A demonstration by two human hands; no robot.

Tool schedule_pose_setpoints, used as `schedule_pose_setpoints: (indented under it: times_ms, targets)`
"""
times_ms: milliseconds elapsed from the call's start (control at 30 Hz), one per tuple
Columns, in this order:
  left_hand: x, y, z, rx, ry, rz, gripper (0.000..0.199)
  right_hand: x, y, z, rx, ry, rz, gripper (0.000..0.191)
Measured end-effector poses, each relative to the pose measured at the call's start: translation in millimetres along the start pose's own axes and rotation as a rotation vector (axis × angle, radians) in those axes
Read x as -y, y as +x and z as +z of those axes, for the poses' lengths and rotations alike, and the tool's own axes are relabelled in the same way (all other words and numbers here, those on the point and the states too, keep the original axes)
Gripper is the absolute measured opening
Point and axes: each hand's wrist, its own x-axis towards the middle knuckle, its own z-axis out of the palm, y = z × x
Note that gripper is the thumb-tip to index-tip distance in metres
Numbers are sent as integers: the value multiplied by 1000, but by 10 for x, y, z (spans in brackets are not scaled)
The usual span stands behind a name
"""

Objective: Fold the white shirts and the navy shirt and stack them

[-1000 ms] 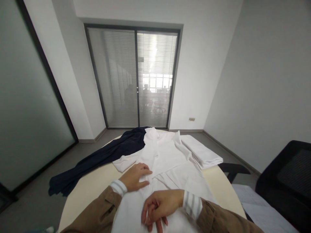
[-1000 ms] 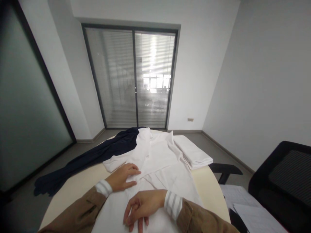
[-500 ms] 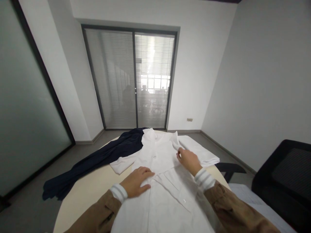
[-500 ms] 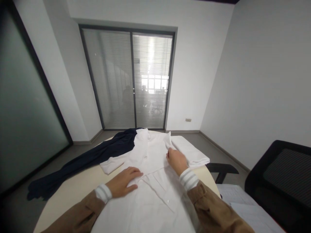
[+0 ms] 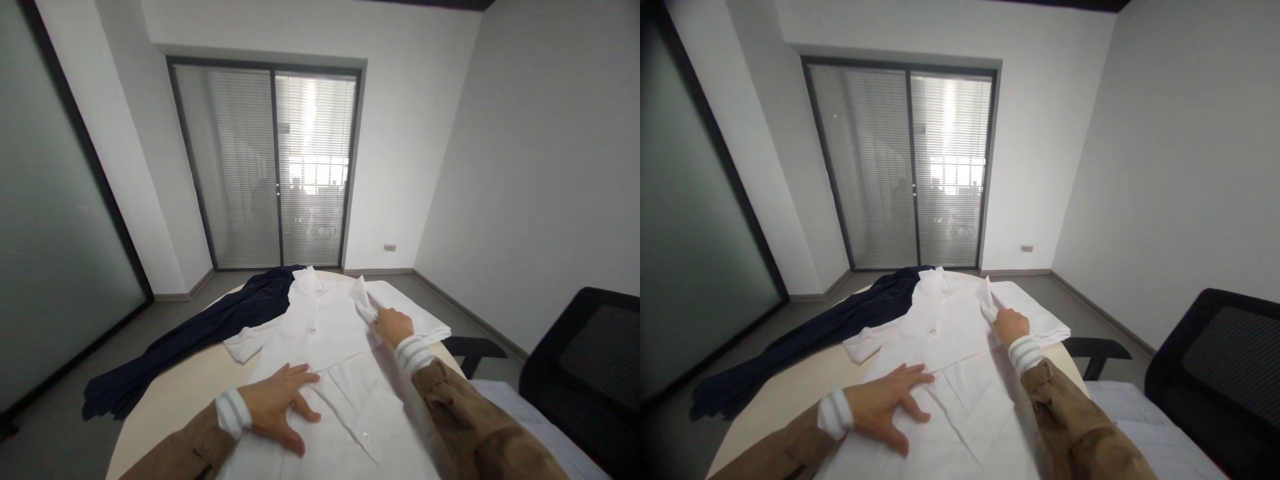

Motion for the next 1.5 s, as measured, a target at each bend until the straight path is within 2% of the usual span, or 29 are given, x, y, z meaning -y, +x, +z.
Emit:
schedule_pose_setpoints:
  times_ms: [67,167,200,233,300,400,500,567,633,733,933,1100,1267,1500]
  targets:
    - [-32,15,-50,-62,15,-6,43,0,6,-2,40,-14,-13,35]
    - [-105,112,-49,-221,106,28,30,15,-2,24,102,-31,-52,34]
    - [-116,154,-28,-250,128,45,34,25,-6,35,123,-31,-60,35]
    - [-117,195,-4,-258,138,61,47,37,-9,46,137,-29,-65,36]
    - [-95,264,39,-224,142,83,69,65,-4,58,147,-23,-71,37]
    - [-71,328,45,-177,153,100,66,119,56,57,118,7,-59,41]
    - [-113,370,20,-217,165,118,59,181,186,55,65,52,-26,49]
    - [-162,391,30,-216,168,142,71,220,293,62,43,75,-3,49]
    - [-204,402,66,-159,163,178,83,250,396,68,26,89,17,43]
    - [-237,394,125,-91,139,202,75,274,524,46,-14,94,28,35]
    - [-258,373,122,-108,121,197,69,249,692,-128,-120,89,29,38]
    - [-302,395,102,-110,133,175,76,221,735,-140,-28,110,50,31]
    - [-247,499,142,-168,153,99,71,234,701,-44,38,185,35,40]
    - [-205,589,146,-203,137,60,67,457,727,-22,149,524,-67,55]
